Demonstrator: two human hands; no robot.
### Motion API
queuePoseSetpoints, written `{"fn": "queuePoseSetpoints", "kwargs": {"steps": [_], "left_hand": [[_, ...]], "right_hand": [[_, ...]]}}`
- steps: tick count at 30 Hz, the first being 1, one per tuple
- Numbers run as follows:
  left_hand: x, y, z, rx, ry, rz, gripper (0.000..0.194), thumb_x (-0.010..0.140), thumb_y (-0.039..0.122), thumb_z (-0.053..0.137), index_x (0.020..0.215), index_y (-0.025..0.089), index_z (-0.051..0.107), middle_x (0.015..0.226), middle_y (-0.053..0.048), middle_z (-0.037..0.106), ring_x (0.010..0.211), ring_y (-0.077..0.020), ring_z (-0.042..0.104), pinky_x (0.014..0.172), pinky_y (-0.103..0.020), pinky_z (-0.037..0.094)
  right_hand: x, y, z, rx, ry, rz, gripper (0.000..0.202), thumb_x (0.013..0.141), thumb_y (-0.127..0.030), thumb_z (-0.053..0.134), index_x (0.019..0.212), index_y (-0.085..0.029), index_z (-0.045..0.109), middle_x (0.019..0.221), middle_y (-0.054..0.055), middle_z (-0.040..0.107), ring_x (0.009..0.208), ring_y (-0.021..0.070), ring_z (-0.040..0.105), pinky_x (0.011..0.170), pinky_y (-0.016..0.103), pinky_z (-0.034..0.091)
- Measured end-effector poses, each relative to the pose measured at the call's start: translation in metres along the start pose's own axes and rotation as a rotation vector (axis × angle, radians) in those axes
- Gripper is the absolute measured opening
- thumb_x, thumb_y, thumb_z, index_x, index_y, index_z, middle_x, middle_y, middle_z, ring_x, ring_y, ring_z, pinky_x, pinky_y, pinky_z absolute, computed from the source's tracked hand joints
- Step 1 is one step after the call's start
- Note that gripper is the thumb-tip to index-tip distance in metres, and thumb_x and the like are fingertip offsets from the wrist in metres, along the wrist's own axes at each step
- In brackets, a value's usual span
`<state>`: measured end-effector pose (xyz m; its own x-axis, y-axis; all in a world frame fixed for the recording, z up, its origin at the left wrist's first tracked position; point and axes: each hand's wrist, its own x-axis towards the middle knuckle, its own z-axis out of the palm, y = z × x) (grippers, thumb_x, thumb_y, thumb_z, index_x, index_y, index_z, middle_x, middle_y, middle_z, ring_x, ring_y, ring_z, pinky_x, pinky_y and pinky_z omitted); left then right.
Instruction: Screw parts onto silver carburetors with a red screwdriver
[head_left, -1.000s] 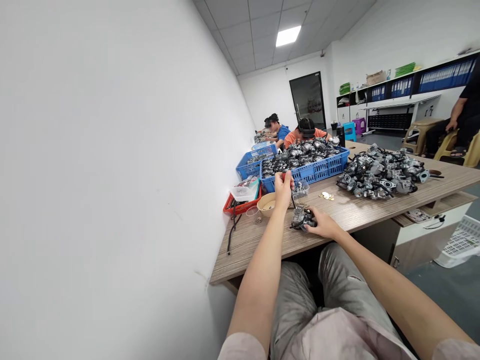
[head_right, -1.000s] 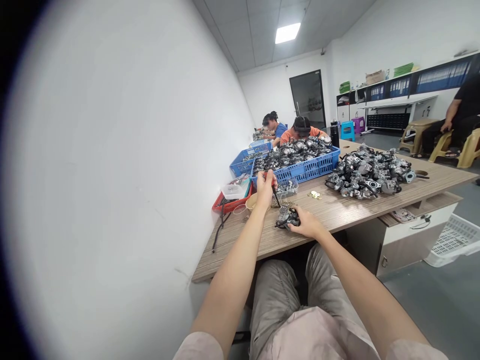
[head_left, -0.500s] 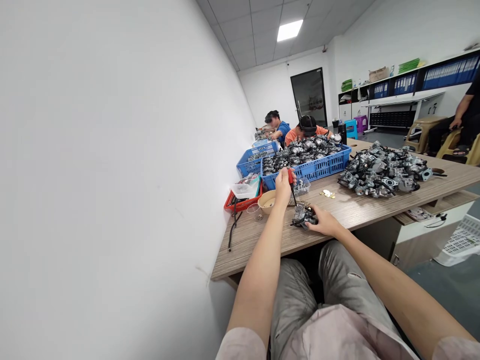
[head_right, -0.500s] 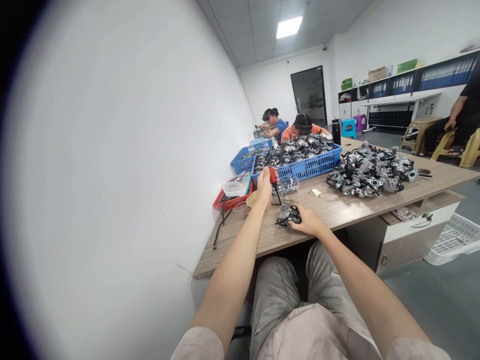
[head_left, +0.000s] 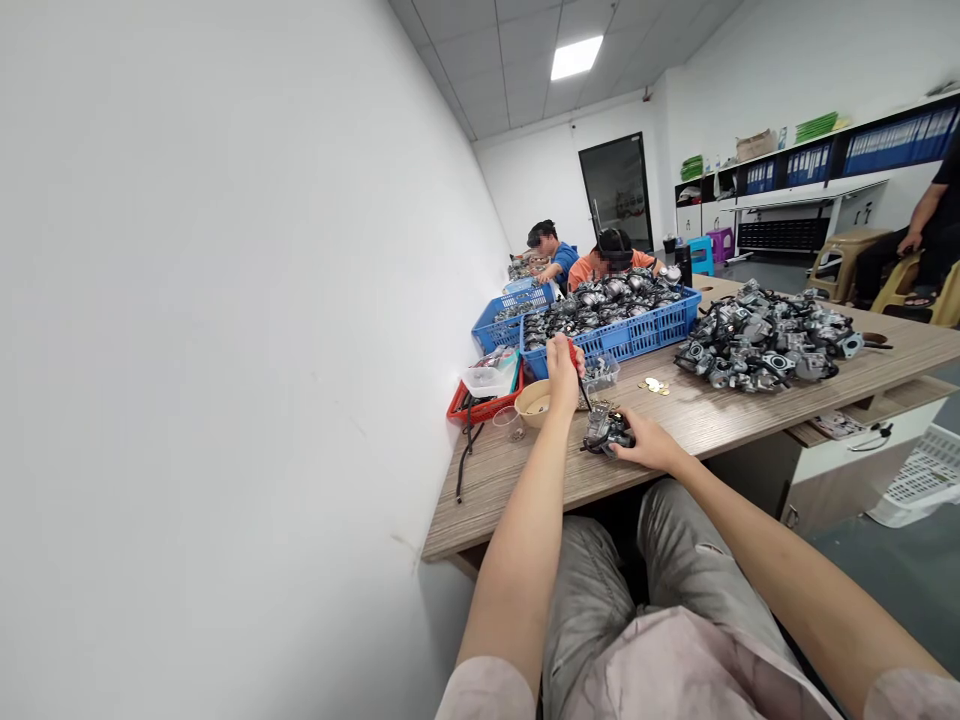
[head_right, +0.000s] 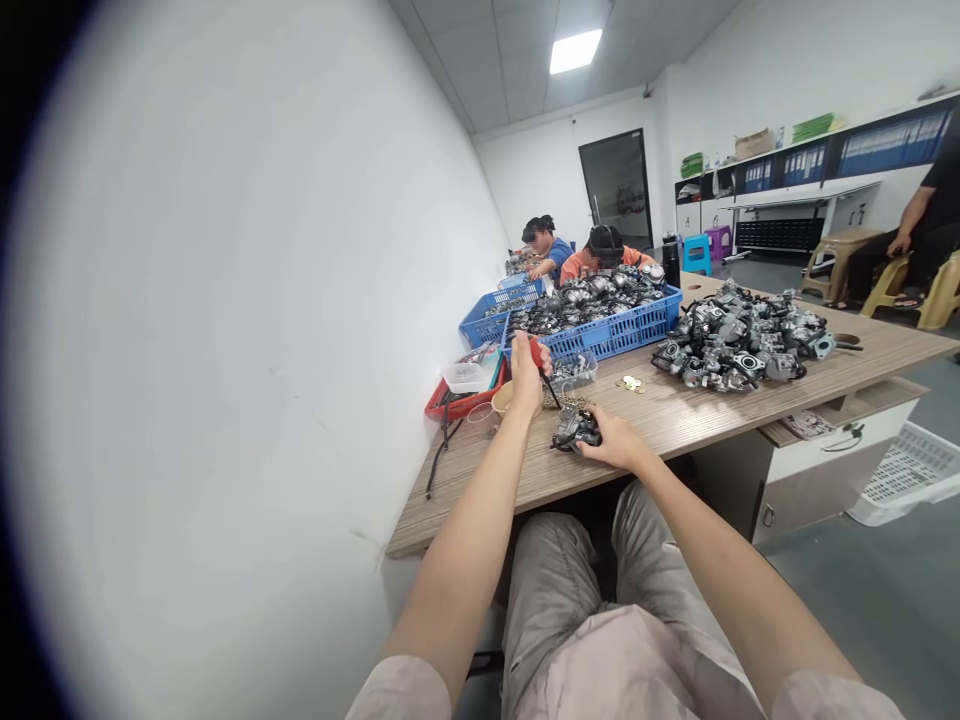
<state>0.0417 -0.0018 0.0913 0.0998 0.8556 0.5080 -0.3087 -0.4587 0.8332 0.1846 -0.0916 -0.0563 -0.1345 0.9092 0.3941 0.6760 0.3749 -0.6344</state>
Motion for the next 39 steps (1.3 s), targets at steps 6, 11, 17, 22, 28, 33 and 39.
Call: {"fn": "queuePoseSetpoints", "kwargs": {"steps": [6,11,17,22,28,33,39], "left_hand": [[0.0015,0.0016,0.0009,-0.015,-0.039,0.001,0.062,0.085,0.083,0.057,0.087,0.022,0.057,0.072,0.001,0.055,0.06,-0.0122,0.051,0.052,-0.024,0.042],[-0.0001,0.0037,0.0034,-0.03,-0.03,-0.016,0.06,0.085,0.083,0.057,0.089,0.024,0.051,0.066,0.005,0.048,0.052,-0.0106,0.043,0.047,-0.022,0.033],[0.0019,0.0051,0.0055,-0.017,-0.045,-0.016,0.061,0.086,0.084,0.056,0.083,0.022,0.053,0.073,0.001,0.056,0.059,-0.0124,0.051,0.052,-0.024,0.041],[0.0018,0.0037,0.0039,-0.022,-0.029,-0.021,0.057,0.087,0.081,0.058,0.087,0.025,0.047,0.067,0.005,0.049,0.053,-0.0107,0.044,0.048,-0.022,0.034],[0.0026,0.0028,0.0026,-0.014,-0.069,-0.001,0.06,0.086,0.083,0.057,0.082,0.023,0.054,0.072,0.0,0.057,0.062,-0.0136,0.054,0.055,-0.025,0.044],[0.0013,0.0013,0.0,-0.023,-0.031,-0.011,0.059,0.089,0.083,0.053,0.086,0.024,0.052,0.065,0.005,0.05,0.052,-0.0108,0.045,0.046,-0.022,0.035],[0.0017,0.0028,0.0005,-0.019,-0.05,-0.016,0.06,0.089,0.082,0.054,0.082,0.022,0.055,0.07,0.001,0.057,0.059,-0.0131,0.054,0.052,-0.024,0.045]], "right_hand": [[0.0004,0.001,0.0004,-0.004,-0.009,0.01,0.051,0.099,-0.046,0.067,0.14,-0.019,0.056,0.123,0.009,0.068,0.105,0.0238,0.069,0.095,0.048,0.058],[0.0009,0.0004,0.0008,-0.013,-0.007,0.007,0.05,0.099,-0.046,0.067,0.14,-0.019,0.057,0.124,0.009,0.068,0.106,0.0238,0.069,0.095,0.048,0.058],[0.0005,0.0002,0.0003,-0.013,-0.012,-0.003,0.05,0.099,-0.045,0.067,0.141,-0.019,0.056,0.127,0.01,0.067,0.107,0.024,0.068,0.095,0.048,0.058],[0.0007,-0.0002,0.0001,-0.017,-0.01,0.003,0.049,0.099,-0.045,0.067,0.14,-0.02,0.057,0.128,0.01,0.066,0.109,0.0245,0.068,0.096,0.049,0.058],[0.0007,-0.0005,0.0,-0.011,-0.01,-0.004,0.051,0.099,-0.045,0.067,0.141,-0.02,0.056,0.128,0.01,0.066,0.109,0.0245,0.068,0.096,0.049,0.057],[0.0007,0.0006,0.0012,-0.008,0.001,-0.003,0.051,0.099,-0.047,0.067,0.14,-0.019,0.056,0.127,0.01,0.066,0.109,0.0247,0.068,0.097,0.049,0.057],[0.0004,-0.0006,-0.0007,-0.005,-0.013,-0.003,0.052,0.099,-0.047,0.067,0.141,-0.02,0.056,0.125,0.009,0.067,0.107,0.0243,0.068,0.096,0.049,0.057]]}}
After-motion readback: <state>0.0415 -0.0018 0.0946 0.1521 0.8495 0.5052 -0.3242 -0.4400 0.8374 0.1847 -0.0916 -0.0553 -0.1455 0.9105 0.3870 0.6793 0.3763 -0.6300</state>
